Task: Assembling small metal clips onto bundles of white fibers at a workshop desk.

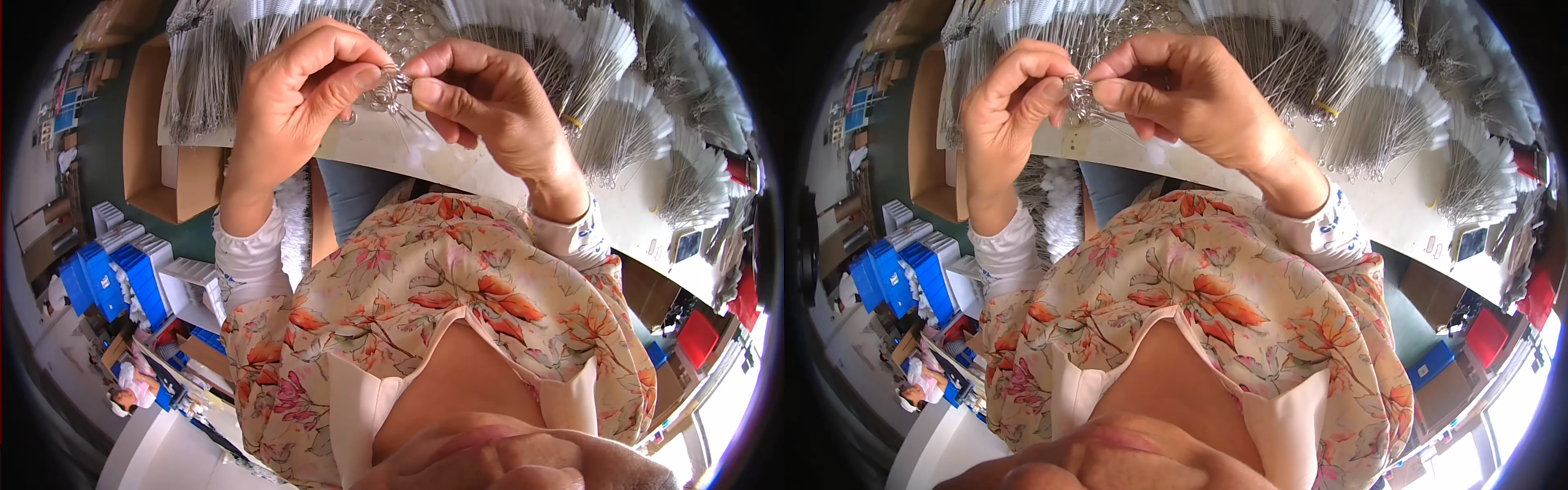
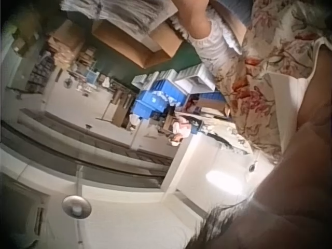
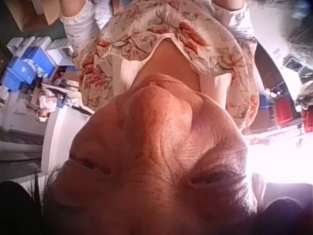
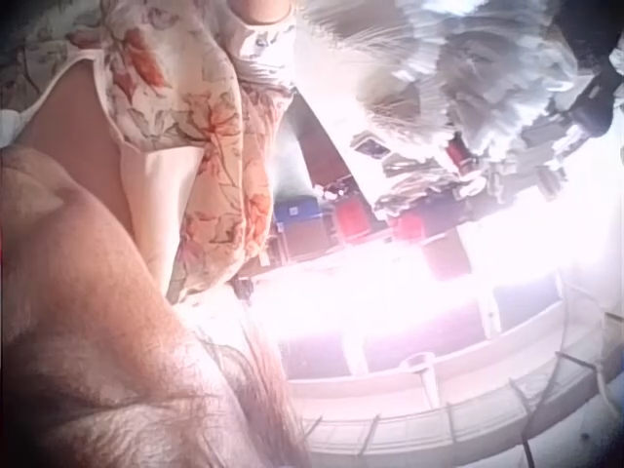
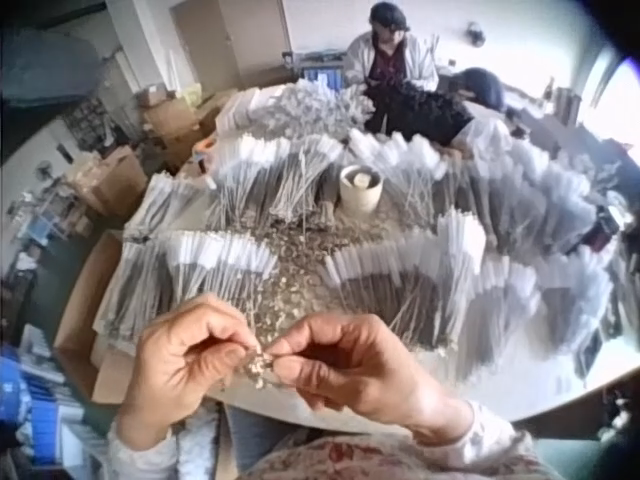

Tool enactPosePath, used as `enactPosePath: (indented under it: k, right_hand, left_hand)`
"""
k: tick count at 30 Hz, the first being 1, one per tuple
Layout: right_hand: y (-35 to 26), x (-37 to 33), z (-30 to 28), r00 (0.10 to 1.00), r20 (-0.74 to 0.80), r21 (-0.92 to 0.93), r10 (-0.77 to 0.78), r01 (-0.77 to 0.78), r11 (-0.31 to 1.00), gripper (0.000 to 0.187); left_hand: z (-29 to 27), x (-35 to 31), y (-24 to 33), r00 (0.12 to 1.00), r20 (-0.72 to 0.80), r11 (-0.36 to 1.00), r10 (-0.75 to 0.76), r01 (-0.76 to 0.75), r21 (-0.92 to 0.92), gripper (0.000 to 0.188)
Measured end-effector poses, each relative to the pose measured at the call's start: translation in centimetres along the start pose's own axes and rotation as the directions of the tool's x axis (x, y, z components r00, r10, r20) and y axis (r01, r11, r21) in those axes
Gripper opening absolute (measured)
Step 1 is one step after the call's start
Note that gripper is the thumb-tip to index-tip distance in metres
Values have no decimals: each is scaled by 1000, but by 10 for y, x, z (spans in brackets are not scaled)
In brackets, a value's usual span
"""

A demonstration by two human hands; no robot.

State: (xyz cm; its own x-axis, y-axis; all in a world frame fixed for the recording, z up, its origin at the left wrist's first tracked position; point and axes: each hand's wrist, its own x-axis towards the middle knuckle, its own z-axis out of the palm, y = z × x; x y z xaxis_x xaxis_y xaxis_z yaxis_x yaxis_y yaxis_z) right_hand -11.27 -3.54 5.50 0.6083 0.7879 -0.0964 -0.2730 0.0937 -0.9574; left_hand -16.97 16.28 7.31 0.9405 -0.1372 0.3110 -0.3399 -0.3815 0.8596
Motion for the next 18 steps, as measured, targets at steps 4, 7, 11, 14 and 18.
enactPosePath:
  k: [4, 7, 11, 14, 18]
  right_hand:
    - [7, -1, 4, 998, 31, 16, -63, 62, 998, 15]
    - [3, -1, 1, 996, 61, -34, -67, 69, 997, 14]
    - [0, 6, 9, 995, 60, -98, -81, 86, 991, 14]
    - [-5, 5, 17, 981, 156, -65, -111, 123, 990, 15]
    - [-1, 9, 24, 985, 111, -111, -134, 146, 983, 16]
  left_hand:
    - [7, -20, -11, 936, 106, 615, -336, 303, -728, 15]
    - [7, -23, 7, 929, 61, 710, -366, 321, -627, 16]
    - [2, -28, 18, 992, -34, 980, -124, 128, 152, 17]
    - [-8, -38, 20, 927, 62, 691, -370, 319, -649, 18]
    - [-9, -43, 40, 917, -12, 824, -398, 351, -446, 23]
